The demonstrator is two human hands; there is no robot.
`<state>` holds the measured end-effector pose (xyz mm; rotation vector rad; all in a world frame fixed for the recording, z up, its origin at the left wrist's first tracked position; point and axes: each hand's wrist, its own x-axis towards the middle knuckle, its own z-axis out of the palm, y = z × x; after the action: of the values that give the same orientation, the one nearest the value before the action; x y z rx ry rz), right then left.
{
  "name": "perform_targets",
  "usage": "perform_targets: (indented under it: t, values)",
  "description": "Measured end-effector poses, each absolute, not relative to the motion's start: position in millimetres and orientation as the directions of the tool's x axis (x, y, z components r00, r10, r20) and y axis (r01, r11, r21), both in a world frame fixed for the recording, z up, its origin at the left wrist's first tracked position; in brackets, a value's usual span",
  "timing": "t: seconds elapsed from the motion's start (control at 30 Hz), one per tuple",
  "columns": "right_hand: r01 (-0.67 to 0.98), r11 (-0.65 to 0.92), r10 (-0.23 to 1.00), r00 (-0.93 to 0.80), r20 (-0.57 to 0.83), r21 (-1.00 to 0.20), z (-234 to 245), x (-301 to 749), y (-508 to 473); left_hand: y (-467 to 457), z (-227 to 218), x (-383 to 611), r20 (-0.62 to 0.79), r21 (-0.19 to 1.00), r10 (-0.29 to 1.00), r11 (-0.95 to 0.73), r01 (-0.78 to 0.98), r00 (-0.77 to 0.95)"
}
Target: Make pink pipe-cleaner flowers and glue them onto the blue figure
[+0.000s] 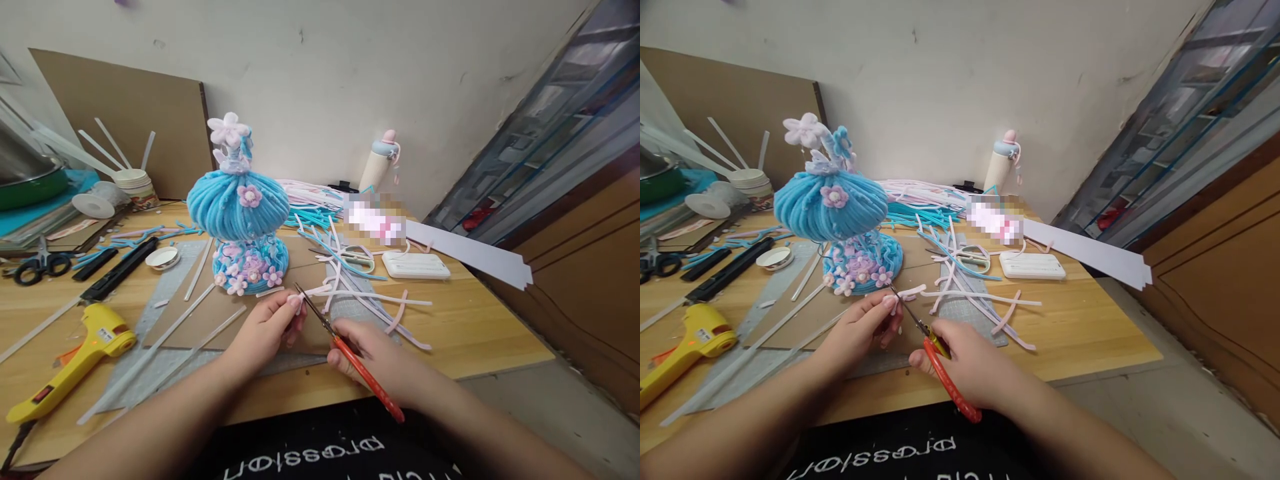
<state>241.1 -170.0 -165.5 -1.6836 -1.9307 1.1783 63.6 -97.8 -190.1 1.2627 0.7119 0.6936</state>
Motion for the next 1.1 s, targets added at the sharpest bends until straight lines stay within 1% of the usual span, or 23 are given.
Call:
perform_targets:
  t: [0.1, 0.2, 0.27, 0.33, 0.43, 0.5, 0.63, 0.7, 0.77, 0.93, 1.03, 1.1]
  values:
    - [0.688, -0.054, 0.922, -0.243, -0.3, -0.724, -163, 242, -172, -99, -190, 63, -0.115, 0.988, 0.757, 0.152, -0.001, 0.643]
    - [0.712, -0.067, 0.918, -0.231, -0.323, -0.699, -158, 242, -175, -100, -190, 63, -0.144, 0.985, 0.746, 0.171, 0.022, 0.65]
    - [0.703, -0.057, 0.917, -0.245, -0.316, -0.709, -155, 243, -178, -100, -191, 64, -0.161, 0.982, 0.745, 0.189, 0.027, 0.648]
    - [0.664, -0.069, 0.903, -0.276, -0.33, -0.744, -152, 242, -181, -100, -192, 64, -0.183, 0.977, 0.741, 0.211, 0.034, 0.646]
    - [0.568, -0.176, 0.856, -0.315, -0.41, -0.804, -153, 241, -185, -100, -194, 65, -0.219, 0.968, 0.719, 0.244, 0.055, 0.66]
    - [0.506, -0.263, 0.835, -0.307, -0.456, -0.821, -160, 239, -186, -99, -196, 66, -0.237, 0.963, 0.698, 0.259, 0.07, 0.676]
    - [0.357, -0.448, 0.793, -0.264, -0.548, -0.82, -186, 238, -181, -95, -200, 69, -0.262, 0.949, 0.665, 0.308, 0.062, 0.699]
    - [0.292, -0.512, 0.768, -0.266, -0.583, -0.808, -197, 239, -176, -92, -201, 72, -0.272, 0.938, 0.658, 0.344, 0.042, 0.702]
    - [0.267, -0.535, 0.756, -0.274, -0.595, -0.802, -202, 242, -170, -88, -203, 75, -0.28, 0.925, 0.651, 0.378, 0.018, 0.706]
    - [0.283, -0.571, 0.732, -0.249, -0.634, -0.771, -195, 244, -162, -80, -204, 83, -0.308, 0.899, 0.625, 0.439, 0.004, 0.717]
    - [0.217, -0.616, 0.727, -0.214, -0.652, -0.757, -189, 240, -158, -79, -204, 87, -0.322, 0.901, 0.634, 0.434, 0.021, 0.703]
    - [0.177, -0.668, 0.695, -0.201, -0.691, -0.723, -187, 236, -157, -79, -203, 90, -0.325, 0.906, 0.646, 0.422, 0.031, 0.691]
